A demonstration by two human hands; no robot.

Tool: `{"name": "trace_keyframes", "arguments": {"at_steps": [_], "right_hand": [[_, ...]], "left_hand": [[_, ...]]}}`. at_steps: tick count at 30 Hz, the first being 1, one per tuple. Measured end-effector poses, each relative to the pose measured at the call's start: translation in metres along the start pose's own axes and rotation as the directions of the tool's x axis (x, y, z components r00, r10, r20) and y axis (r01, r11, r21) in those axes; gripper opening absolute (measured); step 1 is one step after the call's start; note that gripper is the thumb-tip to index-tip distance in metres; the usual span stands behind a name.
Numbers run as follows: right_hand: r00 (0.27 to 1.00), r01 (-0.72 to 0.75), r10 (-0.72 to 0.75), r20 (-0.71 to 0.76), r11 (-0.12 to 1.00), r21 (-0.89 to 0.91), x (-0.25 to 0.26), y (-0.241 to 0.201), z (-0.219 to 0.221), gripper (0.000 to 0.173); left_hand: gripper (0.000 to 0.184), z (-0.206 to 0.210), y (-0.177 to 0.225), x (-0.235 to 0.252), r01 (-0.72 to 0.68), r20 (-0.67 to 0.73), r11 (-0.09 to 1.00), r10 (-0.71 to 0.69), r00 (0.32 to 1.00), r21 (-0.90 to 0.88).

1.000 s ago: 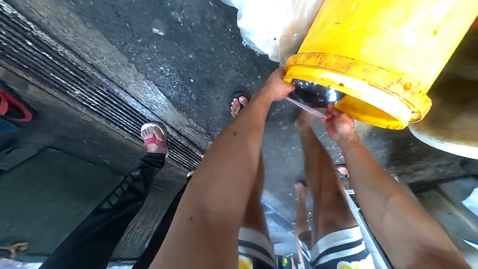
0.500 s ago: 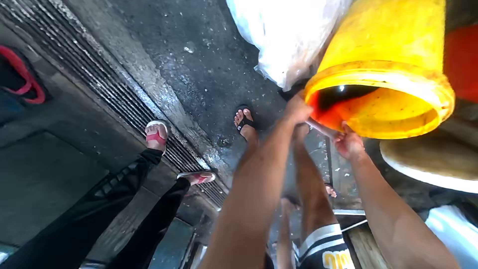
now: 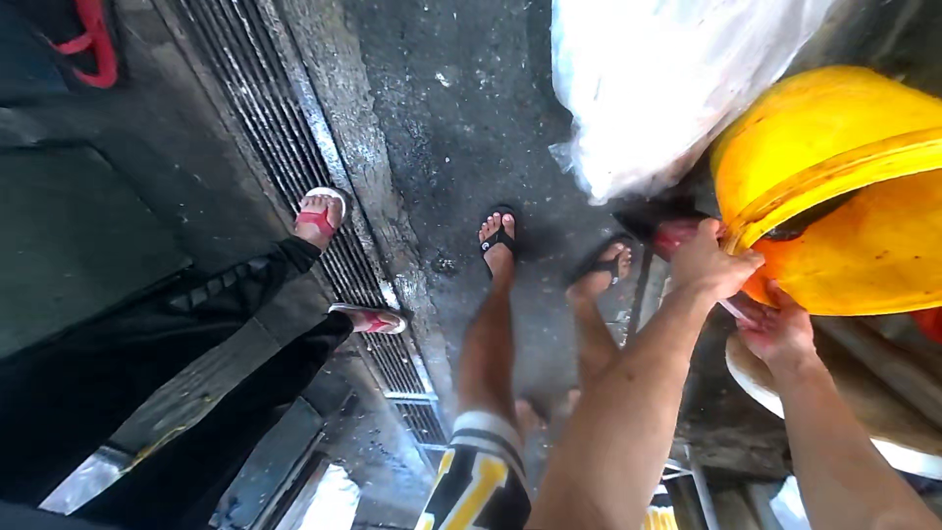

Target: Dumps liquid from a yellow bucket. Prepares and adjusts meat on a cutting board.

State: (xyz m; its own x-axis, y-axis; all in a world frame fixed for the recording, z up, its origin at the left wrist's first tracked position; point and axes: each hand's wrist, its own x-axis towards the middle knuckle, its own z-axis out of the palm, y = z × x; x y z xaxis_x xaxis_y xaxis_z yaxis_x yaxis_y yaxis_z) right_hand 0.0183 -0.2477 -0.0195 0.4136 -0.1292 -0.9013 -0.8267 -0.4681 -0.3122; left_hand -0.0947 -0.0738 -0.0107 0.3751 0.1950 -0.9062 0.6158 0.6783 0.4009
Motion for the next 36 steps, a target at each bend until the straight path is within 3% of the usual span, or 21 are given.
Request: {"name": "trace_keyframes", "arguments": {"at_steps": [5, 11, 13, 17, 20, 22, 25, 27, 30, 33, 36], "right_hand": [[0.998, 0.062, -0.06, 0.025, 0.995, -0.08, 0.016, -0.041, -0.009, 0.032], [0.991, 0.113, -0.096, 0.097, 0.974, -0.198, 0.021, -0.105, 0.013, 0.033], [0.987, 0.116, -0.094, 0.132, 0.979, -0.168, 0.016, -0.102, 0.015, 0.037], [0.946, 0.236, -0.22, 0.239, 0.971, -0.042, 0.002, -0.071, 0.025, 0.065], [0.918, 0.323, -0.298, 0.26, 0.945, -0.055, -0.015, -0.033, 0.027, 0.054], [0.918, 0.358, -0.307, 0.253, 0.914, -0.192, -0.032, -0.007, 0.024, 0.024], [0.92, 0.385, -0.273, 0.281, 0.762, -0.521, -0.072, 0.013, 0.029, 0.051], [0.894, 0.443, -0.284, 0.346, 0.675, -0.59, -0.099, 0.022, 0.033, 0.042], [0.844, 0.535, -0.389, 0.369, 0.661, -0.526, -0.148, 0.03, 0.044, 0.023], [0.799, 0.59, -0.446, 0.403, 0.71, -0.384, -0.212, 0.031, 0.06, 0.023], [0.773, 0.601, -0.452, 0.445, 0.747, -0.285, -0.283, 0.019, 0.079, 0.026]], "left_hand": [[0.062, 0.016, 0.023, 0.005, -0.022, -0.03, 1.0, 0.021, 0.999, -0.021], [0.062, 0.02, 0.041, 0.006, -0.026, -0.088, 0.995, 0.018, 0.996, -0.094], [0.055, 0.022, 0.028, 0.002, -0.042, -0.099, 0.992, 0.03, 0.995, -0.123], [0.033, 0.012, -0.008, -0.014, -0.021, -0.144, 0.995, 0.007, 0.99, -0.097], [0.032, -0.01, -0.027, -0.03, 0.028, -0.195, 0.998, -0.038, 0.98, -0.056], [0.032, -0.027, -0.033, -0.051, 0.095, -0.204, 0.995, -0.092, 0.975, 0.005], [0.03, -0.043, -0.058, -0.075, 0.067, -0.332, 0.998, -0.057, 0.942, 0.02], [0.028, -0.058, -0.056, -0.108, 0.023, -0.384, 0.999, -0.032, 0.923, -0.029], [0.022, -0.083, -0.048, -0.17, -0.073, -0.483, 0.993, 0.022, 0.875, -0.088], [0.011, -0.115, -0.043, -0.231, -0.195, -0.584, 0.977, 0.112, 0.804, -0.082], [0.019, -0.151, -0.018, -0.291, -0.237, -0.618, 0.967, 0.128, 0.776, -0.097]]}}
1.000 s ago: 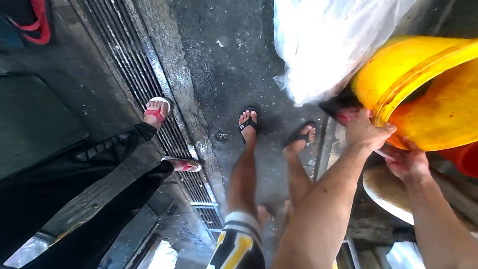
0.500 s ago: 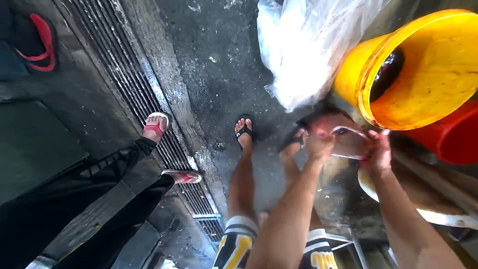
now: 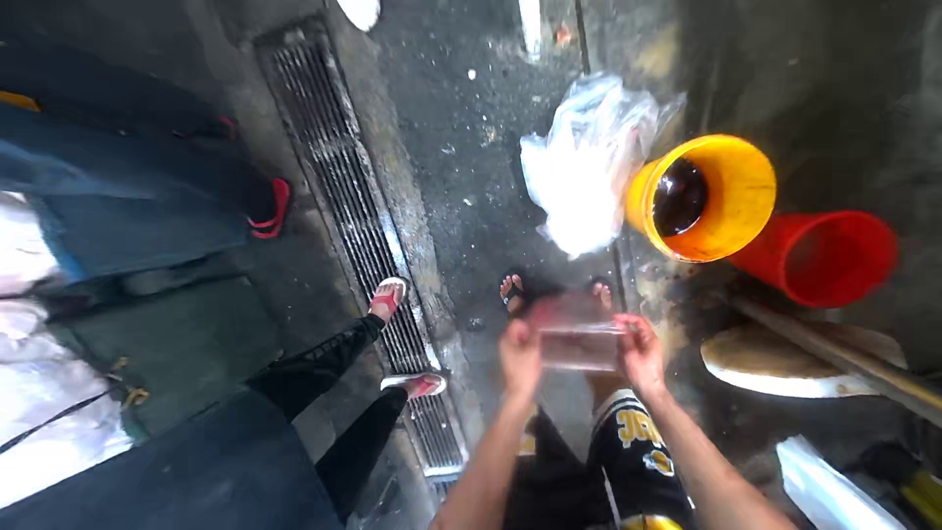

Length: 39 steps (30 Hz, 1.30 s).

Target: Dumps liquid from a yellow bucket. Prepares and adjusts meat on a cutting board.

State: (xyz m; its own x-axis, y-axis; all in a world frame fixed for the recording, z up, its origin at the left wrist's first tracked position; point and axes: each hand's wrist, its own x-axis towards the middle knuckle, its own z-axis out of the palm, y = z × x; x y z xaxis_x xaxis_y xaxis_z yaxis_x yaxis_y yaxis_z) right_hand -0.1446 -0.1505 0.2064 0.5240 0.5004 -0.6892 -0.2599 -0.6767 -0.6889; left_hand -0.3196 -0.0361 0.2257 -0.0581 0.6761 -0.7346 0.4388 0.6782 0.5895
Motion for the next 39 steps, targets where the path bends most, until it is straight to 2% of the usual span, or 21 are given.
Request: {"name": "trace_keyframes", "arguments": {"at_steps": [4, 7, 10, 13, 17, 23, 28, 32, 36, 39], "right_hand": [[1.0, -0.005, 0.003, 0.027, 0.996, 0.093, -0.046, -0.065, 0.019, 0.027], [0.995, 0.076, -0.081, 0.053, 0.993, 0.092, -0.061, -0.113, 0.035, 0.027], [0.974, 0.219, -0.222, 0.047, 0.974, 0.06, -0.06, -0.162, 0.053, 0.028], [0.946, 0.319, -0.321, 0.045, 0.947, 0.047, -0.063, -0.21, 0.069, 0.025], [0.93, 0.361, -0.363, 0.052, 0.931, 0.05, -0.079, -0.256, 0.081, 0.023], [0.92, 0.391, -0.391, -0.028, 0.91, 0.139, -0.084, -0.302, 0.089, 0.025], [0.954, 0.293, -0.3, -0.024, 0.911, 0.291, -0.086, -0.368, 0.091, 0.023], [0.966, 0.241, -0.257, -0.024, 0.869, 0.433, -0.086, -0.416, 0.083, 0.023], [0.944, 0.288, -0.329, -0.015, 0.803, 0.522, -0.085, -0.468, 0.07, 0.02], [0.911, 0.357, -0.41, -0.046, 0.728, 0.585, -0.084, -0.507, 0.061, 0.019]], "left_hand": [[0.02, -0.06, 0.063, -0.03, -0.015, 0.038, 0.997, 0.012, 0.999, 0.071], [0.012, -0.091, 0.104, -0.034, -0.071, 0.021, 0.997, 0.07, 0.997, 0.013], [0.044, -0.113, 0.142, -0.025, -0.156, 0.025, 0.981, 0.16, 0.987, -0.118], [0.026, -0.139, 0.173, -0.023, -0.233, 0.081, 0.956, 0.25, 0.965, -0.179], [0.025, -0.172, 0.208, -0.031, -0.242, 0.178, 0.946, 0.281, 0.943, -0.214], [0.02, -0.191, 0.262, -0.032, -0.254, 0.219, 0.915, 0.33, 0.918, -0.313], [0.018, -0.208, 0.313, -0.029, -0.171, 0.318, 0.908, 0.303, 0.898, -0.383], [0.015, -0.214, 0.358, -0.037, -0.084, 0.352, 0.866, 0.286, 0.891, -0.492], [0.015, -0.214, 0.411, -0.054, -0.145, 0.328, 0.859, 0.337, 0.883, -0.492], [0.015, -0.22, 0.455, -0.067, -0.297, 0.353, 0.868, 0.443, 0.824, -0.397]]}}
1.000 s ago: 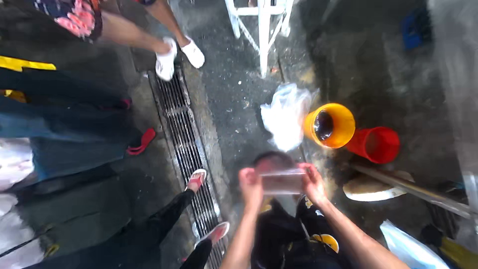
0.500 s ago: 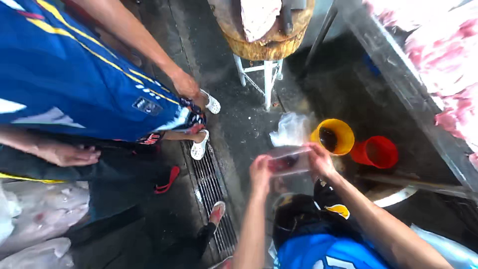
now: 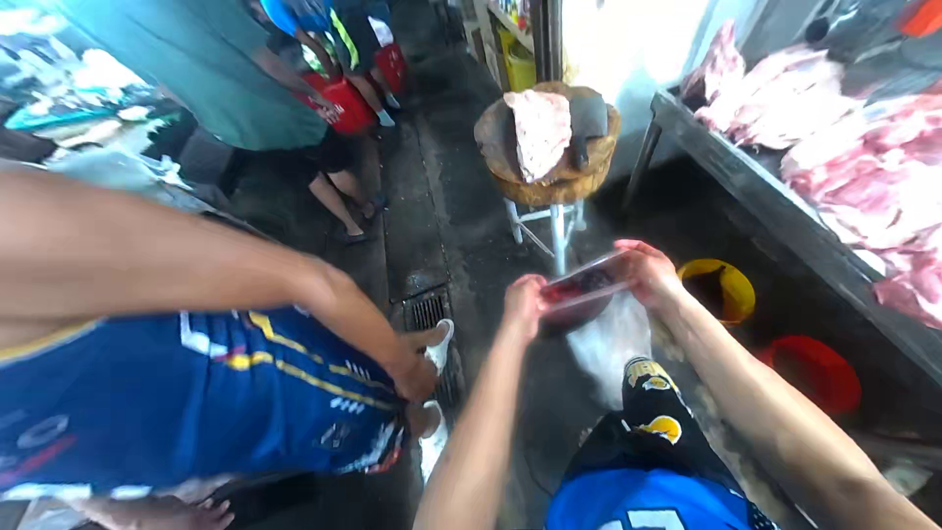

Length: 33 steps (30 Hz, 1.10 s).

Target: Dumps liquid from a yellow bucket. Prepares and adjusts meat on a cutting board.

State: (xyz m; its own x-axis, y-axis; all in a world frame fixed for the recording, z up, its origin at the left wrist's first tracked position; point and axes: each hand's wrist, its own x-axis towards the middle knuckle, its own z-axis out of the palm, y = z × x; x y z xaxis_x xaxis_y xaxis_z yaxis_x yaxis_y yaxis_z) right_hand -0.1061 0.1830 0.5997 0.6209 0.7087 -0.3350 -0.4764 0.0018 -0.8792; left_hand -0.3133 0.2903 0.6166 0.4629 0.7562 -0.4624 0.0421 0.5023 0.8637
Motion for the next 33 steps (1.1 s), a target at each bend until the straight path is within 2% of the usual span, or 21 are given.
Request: {"name": "trace_keyframes", "arguments": {"at_steps": [2, 3, 5, 6, 8, 9, 12, 16, 19, 21, 24, 26, 29, 33], "right_hand": [[0.999, 0.051, -0.051, 0.011, 0.998, 0.041, 0.01, -0.027, 0.012, 0.02], [0.997, 0.074, -0.076, 0.018, 0.995, 0.063, 0.014, -0.041, 0.018, 0.02], [0.99, 0.123, -0.128, 0.063, 0.989, 0.084, 0.025, -0.068, 0.032, 0.02], [0.984, 0.147, -0.153, 0.086, 0.986, 0.078, 0.031, -0.08, 0.039, 0.02], [0.971, 0.196, -0.199, 0.129, 0.98, 0.035, 0.045, -0.1, 0.055, 0.019], [0.963, 0.224, -0.222, 0.154, 0.975, 0.001, 0.053, -0.109, 0.063, 0.018], [0.934, 0.302, -0.282, 0.218, 0.951, -0.064, 0.079, -0.126, 0.084, 0.018], [0.876, 0.353, -0.312, 0.368, 0.935, -0.046, 0.106, -0.154, 0.108, 0.018], [0.824, 0.353, -0.298, 0.481, 0.935, -0.025, 0.132, -0.173, 0.136, 0.02], [0.815, 0.3, -0.265, 0.516, 0.954, 0.017, 0.155, -0.18, 0.159, 0.022], [0.835, 0.232, -0.218, 0.506, 0.972, 0.036, 0.192, -0.19, 0.202, 0.044], [0.862, 0.185, -0.161, 0.481, 0.983, -0.002, 0.221, -0.193, 0.236, 0.049], [0.867, 0.107, -0.057, 0.495, 0.992, -0.073, 0.264, -0.19, 0.284, 0.045], [0.847, 0.201, -0.055, 0.529, 0.954, -0.222, 0.325, -0.177, 0.336, 0.039]], "left_hand": [[0.004, 0.002, 0.028, 0.005, -0.138, 0.137, 0.971, 0.112, 0.984, 0.195], [0.013, 0.002, 0.042, 0.007, -0.232, 0.227, 0.915, 0.162, 0.96, 0.33], [0.041, 0.008, 0.07, 0.008, -0.39, 0.344, 0.702, 0.215, 0.914, 0.596], [0.046, 0.013, 0.082, 0.008, -0.421, 0.367, 0.58, 0.216, 0.905, 0.697], [0.037, 0.024, 0.103, 0.014, -0.417, 0.361, 0.397, 0.209, 0.909, 0.818], [0.028, 0.029, 0.111, 0.022, -0.418, 0.358, 0.351, 0.226, 0.906, 0.838], [0.012, 0.035, 0.139, 0.054, -0.452, 0.359, 0.359, 0.297, 0.885, 0.817], [0.014, 0.04, 0.199, 0.101, -0.542, 0.417, 0.377, 0.367, 0.832, 0.751], [0.017, 0.038, 0.257, 0.14, -0.639, 0.541, 0.305, 0.349, 0.765, 0.707], [0.022, 0.033, 0.292, 0.174, -0.728, 0.651, 0.258, 0.328, 0.685, 0.635], [0.025, 0.02, 0.342, 0.227, -0.828, 0.779, 0.148, 0.281, 0.56, 0.541], [0.024, 0.008, 0.374, 0.259, -0.856, 0.82, 0.084, 0.252, 0.514, 0.511], [0.024, -0.009, 0.412, 0.307, -0.87, 0.856, -0.02, 0.19, 0.48, 0.493], [0.019, -0.018, 0.44, 0.38, -0.891, 0.906, -0.164, 0.085, 0.415, 0.424]]}}
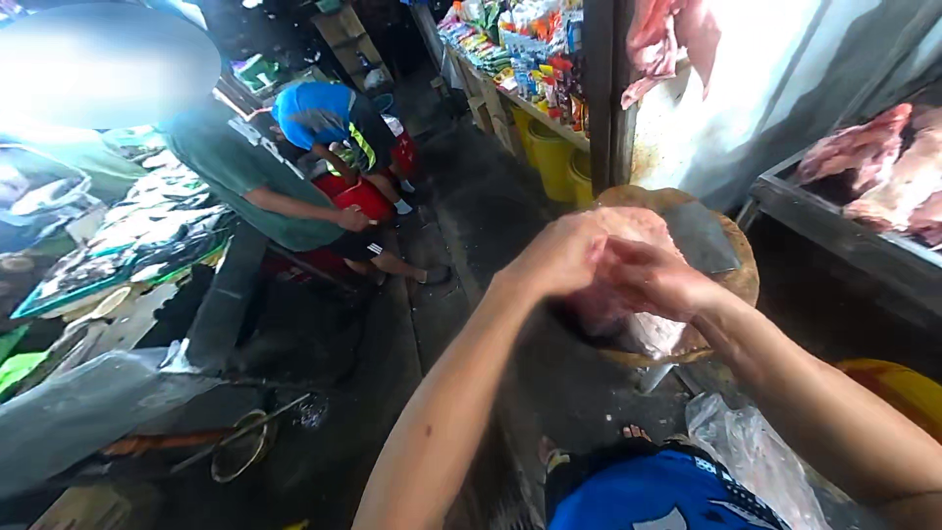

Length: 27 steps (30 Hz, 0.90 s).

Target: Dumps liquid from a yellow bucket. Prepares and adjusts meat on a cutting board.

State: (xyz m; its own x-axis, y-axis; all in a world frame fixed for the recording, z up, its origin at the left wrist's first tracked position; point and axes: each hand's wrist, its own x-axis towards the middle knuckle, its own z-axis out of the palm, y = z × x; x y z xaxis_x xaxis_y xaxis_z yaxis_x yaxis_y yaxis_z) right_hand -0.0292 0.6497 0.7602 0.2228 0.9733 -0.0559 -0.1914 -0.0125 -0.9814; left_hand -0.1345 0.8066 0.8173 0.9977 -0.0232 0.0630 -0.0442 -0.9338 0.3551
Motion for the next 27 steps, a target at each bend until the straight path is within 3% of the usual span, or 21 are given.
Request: {"name": "trace_keyframes", "arguments": {"at_steps": [5, 11, 15, 20, 23, 24, 25, 27], "right_hand": [[0.975, 0.028, -0.07, -0.21, 0.98, -0.198, 0.076, 0.029, 0.009, 0.024], [0.876, -0.074, -0.036, -0.48, 0.975, -0.208, 0.144, 0.048, 0.012, 0.025], [0.799, -0.182, -0.046, -0.6, 0.932, -0.313, 0.169, 0.055, 0.003, 0.026], [0.694, -0.343, -0.189, -0.695, 0.761, -0.55, 0.186, 0.06, -0.01, 0.017], [0.614, -0.396, -0.213, -0.76, 0.75, -0.53, 0.188, 0.07, -0.021, 0.021], [0.59, -0.404, -0.201, -0.782, 0.765, -0.502, 0.186, 0.074, -0.024, 0.023], [0.57, -0.408, -0.184, -0.801, 0.783, -0.47, 0.185, 0.077, -0.026, 0.024], [0.527, -0.412, -0.13, -0.84, 0.825, -0.386, 0.188, 0.074, -0.026, 0.025]], "left_hand": [[0.012, -0.002, -0.094, 0.035, -0.111, 0.124, 0.993, 0.106, 0.987, 0.035], [0.008, -0.009, -0.178, 0.081, -0.238, 0.244, 0.971, 0.237, 0.94, -0.027], [0.011, -0.001, -0.199, 0.112, -0.342, 0.236, 0.936, 0.352, 0.906, -0.083], [0.018, 0.007, -0.206, 0.147, -0.468, 0.198, 0.869, 0.493, 0.847, -0.163], [0.022, 0.01, -0.23, 0.147, -0.419, 0.024, 0.788, 0.48, 0.877, -0.451], [0.033, 0.018, -0.244, 0.144, -0.38, -0.049, 0.718, 0.436, 0.899, -0.583], [0.056, 0.03, -0.26, 0.141, -0.325, -0.062, 0.675, 0.383, 0.922, -0.663], [0.106, 0.071, -0.287, 0.145, -0.231, 0.035, 0.697, 0.345, 0.938, -0.678]]}}
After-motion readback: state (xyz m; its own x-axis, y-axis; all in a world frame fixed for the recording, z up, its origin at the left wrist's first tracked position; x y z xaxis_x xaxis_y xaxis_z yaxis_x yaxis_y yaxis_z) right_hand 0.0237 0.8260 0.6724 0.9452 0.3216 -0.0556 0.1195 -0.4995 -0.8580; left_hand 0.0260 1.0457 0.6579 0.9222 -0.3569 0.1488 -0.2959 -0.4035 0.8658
